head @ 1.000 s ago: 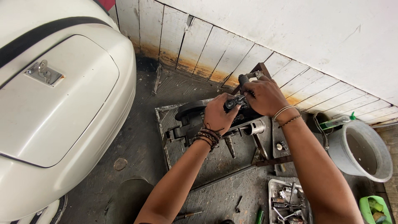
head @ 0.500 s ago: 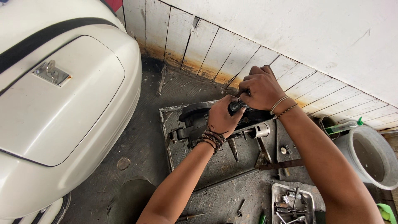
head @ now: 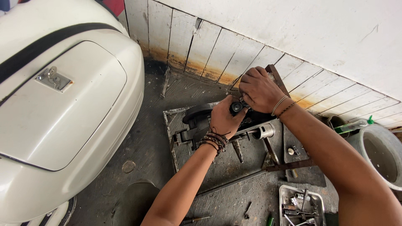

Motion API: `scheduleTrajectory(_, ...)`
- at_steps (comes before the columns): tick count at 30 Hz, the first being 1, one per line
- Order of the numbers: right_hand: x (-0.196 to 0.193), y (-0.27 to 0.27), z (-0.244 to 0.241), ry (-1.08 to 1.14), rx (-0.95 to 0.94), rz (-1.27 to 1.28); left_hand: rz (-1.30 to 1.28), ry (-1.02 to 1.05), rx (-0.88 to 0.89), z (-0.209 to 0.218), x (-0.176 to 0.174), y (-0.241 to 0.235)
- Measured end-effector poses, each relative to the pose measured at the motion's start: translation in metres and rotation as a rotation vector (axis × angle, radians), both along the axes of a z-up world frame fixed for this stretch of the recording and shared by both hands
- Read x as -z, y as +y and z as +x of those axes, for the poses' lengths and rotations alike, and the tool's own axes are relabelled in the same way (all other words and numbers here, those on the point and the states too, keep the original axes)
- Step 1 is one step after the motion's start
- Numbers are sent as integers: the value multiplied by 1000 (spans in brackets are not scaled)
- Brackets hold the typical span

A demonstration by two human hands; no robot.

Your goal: The person uses a wrench to tighten a bolt on a mechanical part clamped in a vise. They repeatedly adjust the wrench and rotate the bolt while holding the part steady.

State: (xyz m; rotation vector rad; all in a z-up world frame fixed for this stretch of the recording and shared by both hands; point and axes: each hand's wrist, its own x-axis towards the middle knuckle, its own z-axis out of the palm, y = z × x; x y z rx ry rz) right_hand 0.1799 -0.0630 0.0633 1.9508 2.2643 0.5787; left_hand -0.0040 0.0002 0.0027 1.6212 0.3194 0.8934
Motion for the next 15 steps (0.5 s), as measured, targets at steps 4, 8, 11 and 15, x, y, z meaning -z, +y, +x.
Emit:
scheduleTrajectory(4,-7,1,-4,-62,-34,-28,19,24,-9,-2,-4,-1)
scheduleTrajectory(8,-2,1,4,-58,-34,-71,-9,29,-1,-2,-5,-3)
scheduleTrajectory(11,-1,2,7,-24,-26,-105,-24,24,3,-4,-9,-2)
scheduleTrajectory(15,1,8,10,24,-71,-121,-2,9,-2,-1,-6,-1)
